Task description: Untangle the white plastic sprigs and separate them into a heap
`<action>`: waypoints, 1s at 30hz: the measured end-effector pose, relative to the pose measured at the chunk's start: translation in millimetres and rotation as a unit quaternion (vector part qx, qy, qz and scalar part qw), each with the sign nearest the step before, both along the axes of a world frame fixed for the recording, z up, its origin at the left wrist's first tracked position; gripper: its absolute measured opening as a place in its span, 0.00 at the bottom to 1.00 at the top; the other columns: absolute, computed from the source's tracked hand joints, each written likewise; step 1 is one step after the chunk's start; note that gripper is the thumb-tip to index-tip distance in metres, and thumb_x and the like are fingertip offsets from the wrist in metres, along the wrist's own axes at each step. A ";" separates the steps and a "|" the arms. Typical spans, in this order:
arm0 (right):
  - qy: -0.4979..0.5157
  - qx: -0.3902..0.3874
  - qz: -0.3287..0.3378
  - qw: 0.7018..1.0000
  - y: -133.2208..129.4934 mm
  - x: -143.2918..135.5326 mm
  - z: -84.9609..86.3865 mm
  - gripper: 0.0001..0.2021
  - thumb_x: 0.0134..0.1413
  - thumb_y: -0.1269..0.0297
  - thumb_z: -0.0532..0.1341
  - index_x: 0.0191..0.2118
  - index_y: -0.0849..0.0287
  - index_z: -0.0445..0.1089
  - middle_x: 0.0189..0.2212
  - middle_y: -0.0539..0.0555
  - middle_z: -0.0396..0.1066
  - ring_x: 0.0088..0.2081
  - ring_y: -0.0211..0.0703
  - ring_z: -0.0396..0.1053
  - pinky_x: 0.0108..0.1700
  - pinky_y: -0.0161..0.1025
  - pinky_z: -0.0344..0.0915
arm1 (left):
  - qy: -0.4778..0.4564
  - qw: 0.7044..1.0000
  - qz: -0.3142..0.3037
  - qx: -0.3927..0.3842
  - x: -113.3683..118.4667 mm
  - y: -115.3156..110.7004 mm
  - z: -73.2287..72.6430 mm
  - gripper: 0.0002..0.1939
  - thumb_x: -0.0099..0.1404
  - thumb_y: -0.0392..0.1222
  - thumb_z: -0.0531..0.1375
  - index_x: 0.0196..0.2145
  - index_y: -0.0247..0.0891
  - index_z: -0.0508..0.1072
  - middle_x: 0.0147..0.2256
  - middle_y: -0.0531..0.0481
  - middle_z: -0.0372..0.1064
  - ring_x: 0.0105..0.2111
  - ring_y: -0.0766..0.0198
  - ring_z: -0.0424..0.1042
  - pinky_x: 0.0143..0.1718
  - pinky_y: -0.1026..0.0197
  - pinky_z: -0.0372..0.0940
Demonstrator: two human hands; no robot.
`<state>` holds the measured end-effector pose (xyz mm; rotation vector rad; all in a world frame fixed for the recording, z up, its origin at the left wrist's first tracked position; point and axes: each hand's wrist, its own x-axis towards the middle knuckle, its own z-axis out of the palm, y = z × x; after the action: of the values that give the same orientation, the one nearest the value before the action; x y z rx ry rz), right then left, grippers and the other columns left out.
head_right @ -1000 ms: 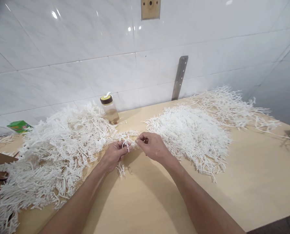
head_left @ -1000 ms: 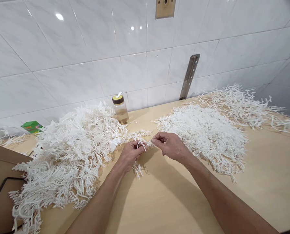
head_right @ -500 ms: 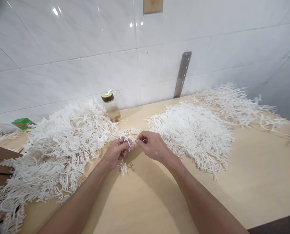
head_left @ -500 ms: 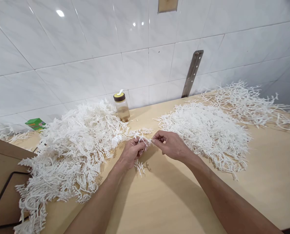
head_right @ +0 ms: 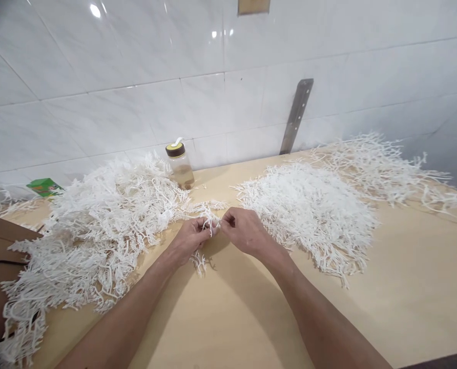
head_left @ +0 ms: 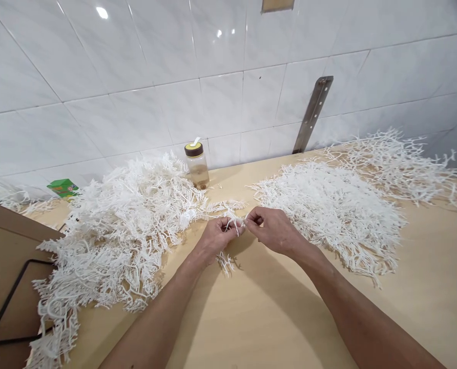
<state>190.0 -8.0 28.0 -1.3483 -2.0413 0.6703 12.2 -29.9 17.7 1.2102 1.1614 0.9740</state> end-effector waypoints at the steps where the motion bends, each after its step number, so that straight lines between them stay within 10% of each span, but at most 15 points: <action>1: -0.006 0.004 -0.002 1.000 0.0 -0.5 -0.1 0.07 0.52 0.65 0.57 0.28 0.58 0.70 0.24 0.49 0.72 0.24 0.37 0.64 0.27 0.34 0.57 | 0.002 1.000 -0.003 -0.003 0.1 -0.6 1.6 0.20 0.48 0.54 0.69 0.24 0.35 0.69 0.18 0.59 0.53 0.19 0.74 0.48 0.21 0.66 0.42; 6: -0.024 0.026 -0.004 0.999 -0.5 -3.8 -0.8 0.06 0.54 0.68 0.55 0.28 0.58 0.67 0.26 0.49 0.71 0.27 0.37 0.64 0.29 0.34 0.57 | 0.011 1.000 0.014 -0.010 -1.3 0.0 3.6 0.22 0.50 0.55 0.67 0.19 0.36 0.63 0.16 0.61 0.45 0.18 0.74 0.44 0.22 0.64 0.39; 17: -0.087 0.132 0.002 0.987 1.7 -8.4 -13.9 0.07 0.55 0.74 0.54 0.28 0.58 0.63 0.27 0.50 0.67 0.26 0.36 0.60 0.30 0.35 0.53 | 0.097 0.992 0.064 0.047 0.4 3.0 -8.9 0.11 0.52 0.47 0.65 0.25 0.35 0.76 0.21 0.55 0.62 0.23 0.70 0.58 0.25 0.66 0.51; 30: -0.109 0.187 0.006 0.976 4.5 -11.1 -19.6 0.08 0.58 0.75 0.53 0.30 0.58 0.64 0.28 0.51 0.67 0.27 0.38 0.61 0.30 0.36 0.52 | 0.053 0.997 0.047 0.026 0.3 1.4 -5.9 0.19 0.53 0.44 0.62 0.16 0.38 0.54 0.17 0.59 0.43 0.19 0.73 0.43 0.22 0.62 0.38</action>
<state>178.9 -3.5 8.4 -1.2283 -2.2106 0.1303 12.5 -28.5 11.8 1.2702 1.2948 1.0257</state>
